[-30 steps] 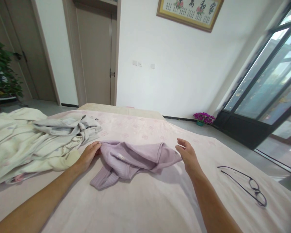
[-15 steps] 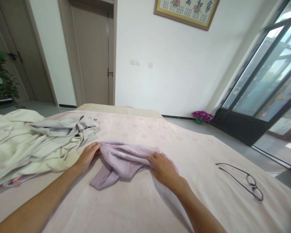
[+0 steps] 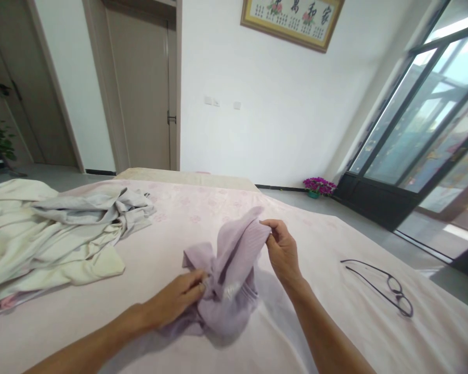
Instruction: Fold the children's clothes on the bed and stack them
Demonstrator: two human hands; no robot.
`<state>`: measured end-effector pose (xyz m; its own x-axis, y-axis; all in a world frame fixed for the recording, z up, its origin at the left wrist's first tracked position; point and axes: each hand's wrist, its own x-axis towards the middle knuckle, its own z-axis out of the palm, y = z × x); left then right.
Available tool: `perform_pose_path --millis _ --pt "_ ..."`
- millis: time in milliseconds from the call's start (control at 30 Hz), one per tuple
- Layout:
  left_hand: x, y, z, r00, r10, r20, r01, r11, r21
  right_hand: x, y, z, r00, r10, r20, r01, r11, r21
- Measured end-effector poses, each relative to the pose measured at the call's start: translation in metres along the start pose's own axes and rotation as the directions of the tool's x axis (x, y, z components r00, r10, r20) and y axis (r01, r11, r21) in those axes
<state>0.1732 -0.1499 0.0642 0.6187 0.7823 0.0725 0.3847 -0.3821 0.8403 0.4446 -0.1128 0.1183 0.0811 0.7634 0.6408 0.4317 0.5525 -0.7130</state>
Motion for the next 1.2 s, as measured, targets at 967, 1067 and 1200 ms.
perform_pose_path --millis 967,1067,1200 --pt "0.007 0.016 -0.052 0.981 -0.012 0.195 -0.070 0.911 0.408 -0.016 -0.039 -0.026 0.416 0.412 0.810 0.076 0.872 -0.483" --pt "-0.001 0.020 -0.057 0.975 -0.050 0.217 -0.064 0.870 0.489 -0.016 -0.041 -0.029 0.326 0.467 0.822 0.081 0.853 -0.516" --pt "-0.015 0.031 -0.069 0.966 -0.110 0.233 -0.038 0.835 0.549 -0.019 -0.046 -0.025 0.343 0.387 0.856 0.231 0.848 -0.476"
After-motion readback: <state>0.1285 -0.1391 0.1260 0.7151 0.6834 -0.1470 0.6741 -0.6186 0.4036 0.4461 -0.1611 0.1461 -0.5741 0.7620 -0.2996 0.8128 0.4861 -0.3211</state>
